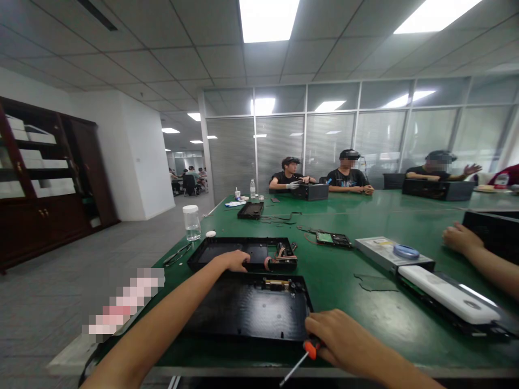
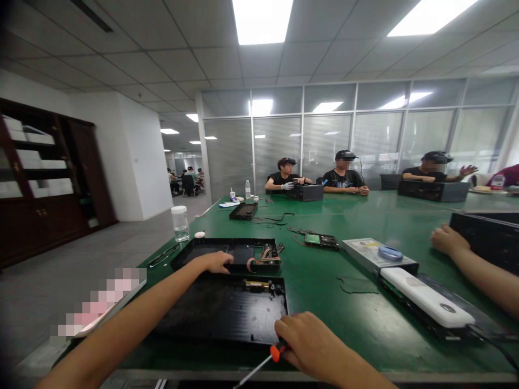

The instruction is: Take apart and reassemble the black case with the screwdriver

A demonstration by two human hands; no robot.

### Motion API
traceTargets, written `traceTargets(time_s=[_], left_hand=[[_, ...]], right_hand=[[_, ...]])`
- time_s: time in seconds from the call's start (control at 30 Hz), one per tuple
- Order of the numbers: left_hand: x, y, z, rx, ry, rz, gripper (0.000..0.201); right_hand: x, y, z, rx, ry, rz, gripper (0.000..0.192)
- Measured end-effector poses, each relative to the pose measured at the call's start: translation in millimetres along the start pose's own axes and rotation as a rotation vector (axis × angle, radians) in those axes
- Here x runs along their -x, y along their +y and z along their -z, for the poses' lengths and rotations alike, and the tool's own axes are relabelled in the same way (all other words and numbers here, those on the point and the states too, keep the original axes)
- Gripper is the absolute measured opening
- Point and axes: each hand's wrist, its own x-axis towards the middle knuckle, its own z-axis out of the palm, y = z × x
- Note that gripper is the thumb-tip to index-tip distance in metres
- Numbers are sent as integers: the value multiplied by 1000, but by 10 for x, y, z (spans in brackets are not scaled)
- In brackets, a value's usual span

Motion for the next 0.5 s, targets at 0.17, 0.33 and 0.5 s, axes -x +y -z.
traceTargets(time_s=[0.17,0.33,0.5], left_hand=[[4,-3,26,-54,128,-160,23],[147,45,445,47,184,-255,23],[633,405,828,88,207,-324,22]], right_hand=[[6,100,-48,-4,48,-46,4],[-310,328,-92,-18,16,-113,7],[-768,838,-172,-48,86,-114,25]])
